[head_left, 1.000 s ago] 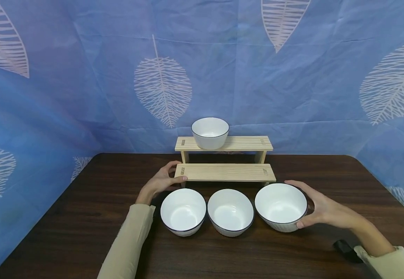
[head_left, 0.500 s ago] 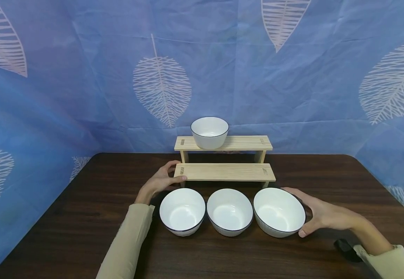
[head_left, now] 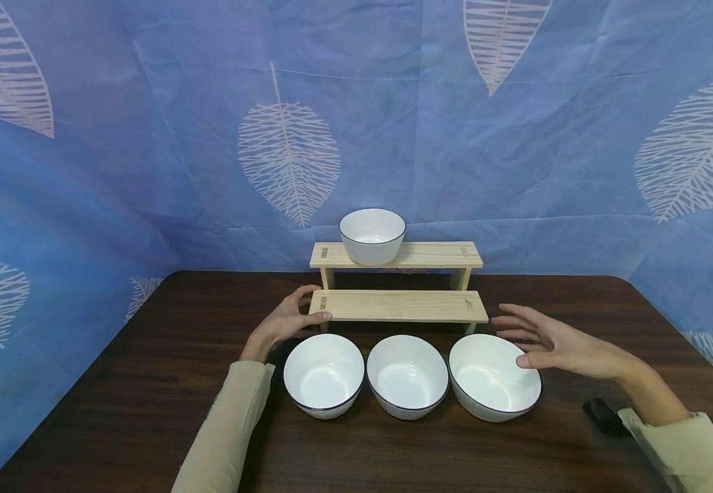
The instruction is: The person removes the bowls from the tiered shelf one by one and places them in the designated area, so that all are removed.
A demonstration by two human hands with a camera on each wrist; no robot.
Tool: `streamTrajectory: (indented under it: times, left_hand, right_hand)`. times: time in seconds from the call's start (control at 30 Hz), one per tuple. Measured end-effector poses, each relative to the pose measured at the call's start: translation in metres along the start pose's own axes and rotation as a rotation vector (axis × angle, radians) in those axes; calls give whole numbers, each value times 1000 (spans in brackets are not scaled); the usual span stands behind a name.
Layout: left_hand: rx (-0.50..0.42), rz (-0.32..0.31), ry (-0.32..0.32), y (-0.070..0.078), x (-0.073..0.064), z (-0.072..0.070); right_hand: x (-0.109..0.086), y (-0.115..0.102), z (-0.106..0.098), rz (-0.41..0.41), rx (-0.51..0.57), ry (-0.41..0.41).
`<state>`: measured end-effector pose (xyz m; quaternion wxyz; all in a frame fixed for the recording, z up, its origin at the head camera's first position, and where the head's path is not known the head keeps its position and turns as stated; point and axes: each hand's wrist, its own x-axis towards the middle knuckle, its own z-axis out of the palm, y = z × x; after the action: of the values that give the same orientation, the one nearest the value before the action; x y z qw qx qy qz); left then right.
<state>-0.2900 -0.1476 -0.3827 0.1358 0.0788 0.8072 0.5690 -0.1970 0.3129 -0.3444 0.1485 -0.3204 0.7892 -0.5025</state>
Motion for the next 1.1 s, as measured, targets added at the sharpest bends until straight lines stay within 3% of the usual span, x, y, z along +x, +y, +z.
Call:
streamTrajectory:
  times: [0.43, 1.1]
  left_hand:
    - [1, 14, 1, -1, 1, 1]
    - [-5, -3, 12, 0, 1, 1]
  right_hand:
    - [26, -30, -6, 58, -177, 195]
    - [76, -63, -24, 112, -226, 272]
